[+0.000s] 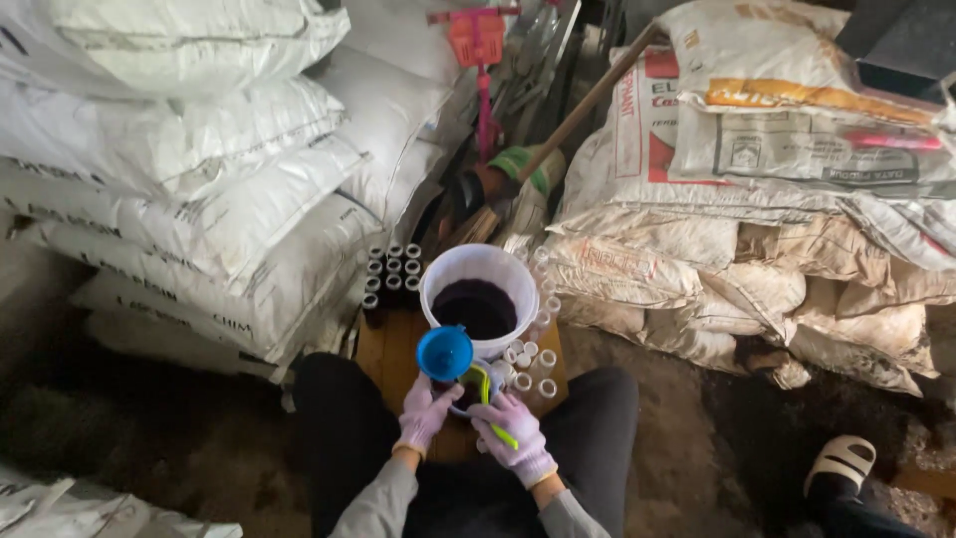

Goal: The person pours a dark liquid from a white bucket into small clear bottles using a green ladle and a blue funnel. The person places filled bottles on a wooden board and caps them.

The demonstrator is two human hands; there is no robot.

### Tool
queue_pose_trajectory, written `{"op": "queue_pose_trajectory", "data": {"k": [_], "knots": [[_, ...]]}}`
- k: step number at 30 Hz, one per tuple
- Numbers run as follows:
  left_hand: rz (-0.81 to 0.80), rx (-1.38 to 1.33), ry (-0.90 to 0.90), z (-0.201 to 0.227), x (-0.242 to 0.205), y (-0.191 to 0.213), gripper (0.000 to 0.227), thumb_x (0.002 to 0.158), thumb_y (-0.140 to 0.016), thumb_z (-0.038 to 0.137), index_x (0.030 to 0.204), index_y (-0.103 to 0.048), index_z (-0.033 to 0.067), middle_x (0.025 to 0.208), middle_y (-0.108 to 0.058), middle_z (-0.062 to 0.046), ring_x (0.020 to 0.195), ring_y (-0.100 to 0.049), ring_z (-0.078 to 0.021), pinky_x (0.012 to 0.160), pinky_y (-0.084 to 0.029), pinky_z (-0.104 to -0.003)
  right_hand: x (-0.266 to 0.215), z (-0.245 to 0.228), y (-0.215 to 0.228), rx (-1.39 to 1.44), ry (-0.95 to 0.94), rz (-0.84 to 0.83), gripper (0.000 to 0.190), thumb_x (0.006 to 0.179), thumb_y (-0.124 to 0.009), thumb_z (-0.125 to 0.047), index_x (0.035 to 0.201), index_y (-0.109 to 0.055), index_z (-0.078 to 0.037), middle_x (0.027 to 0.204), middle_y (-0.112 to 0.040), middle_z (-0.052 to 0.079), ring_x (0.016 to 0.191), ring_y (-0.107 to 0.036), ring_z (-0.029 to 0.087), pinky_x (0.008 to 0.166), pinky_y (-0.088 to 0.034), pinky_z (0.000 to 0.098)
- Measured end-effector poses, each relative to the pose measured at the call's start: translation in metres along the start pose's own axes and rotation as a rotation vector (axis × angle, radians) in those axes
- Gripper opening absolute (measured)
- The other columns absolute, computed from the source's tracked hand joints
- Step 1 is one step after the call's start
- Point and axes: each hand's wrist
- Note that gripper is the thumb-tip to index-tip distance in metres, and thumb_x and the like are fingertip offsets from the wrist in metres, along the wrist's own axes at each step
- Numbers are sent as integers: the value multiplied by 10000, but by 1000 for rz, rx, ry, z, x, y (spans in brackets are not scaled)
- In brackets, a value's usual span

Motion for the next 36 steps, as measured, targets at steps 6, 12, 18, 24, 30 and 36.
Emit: {"op": "queue_pose_trajectory", "data": {"k": [6,12,18,24,30,36], "knots": [[54,132,-79,10,-19,-6,461,766,-811,161,1206,-682,118,996,-778,-57,838,-712,-214,804,-559,-328,-13,19,-25,-157,-219,-109,154,887,-671,-243,1009,-751,-196,878,-619,19,866,-623,243,747,-519,340],[175,276,-375,-4,-13,-13,365,724,-800,161,1038,-631,81,929,-675,-72,774,-648,-254,748,-535,-363,-16,37,-43,257,-613,-7,126,875,-717,-186,960,-787,-124,811,-606,-12,482,-593,155,464,-490,290],[73,71,-163,-32,2,-10,498,781,-802,143,1244,-625,96,1061,-719,-67,902,-690,-220,868,-536,-353,-20,57,-46,314,-471,56,208,910,-616,-123,1036,-769,-61,1036,-732,11,886,-679,160,786,-535,252],[54,87,-86,-30,9,-6,644,789,-795,176,1387,-558,137,1180,-713,-68,993,-689,-229,913,-513,-338,-34,80,-36,323,-636,-9,370,983,-480,-232,1221,-733,-104,1279,-647,24,1105,-640,183,939,-522,264],[43,106,-84,-19,7,-4,660,800,-775,278,1403,-538,150,1209,-703,-80,1031,-683,-263,936,-501,-364,-52,81,-26,-313,-117,294,555,838,-574,-63,1392,-603,-81,1408,-619,130,1264,-615,290,1041,-492,339],[43,68,-84,1,-4,-2,533,783,-781,226,1266,-615,72,1095,-742,-101,918,-712,-252,865,-543,-348,-16,-4,14,455,-449,343,205,905,-642,-100,1015,-802,-35,987,-746,61,874,-671,169,804,-540,278]]}}
Point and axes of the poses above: each hand's wrist, its own x-axis towards the middle knuckle, its own y-axis out of the back of the hand, z = x × y
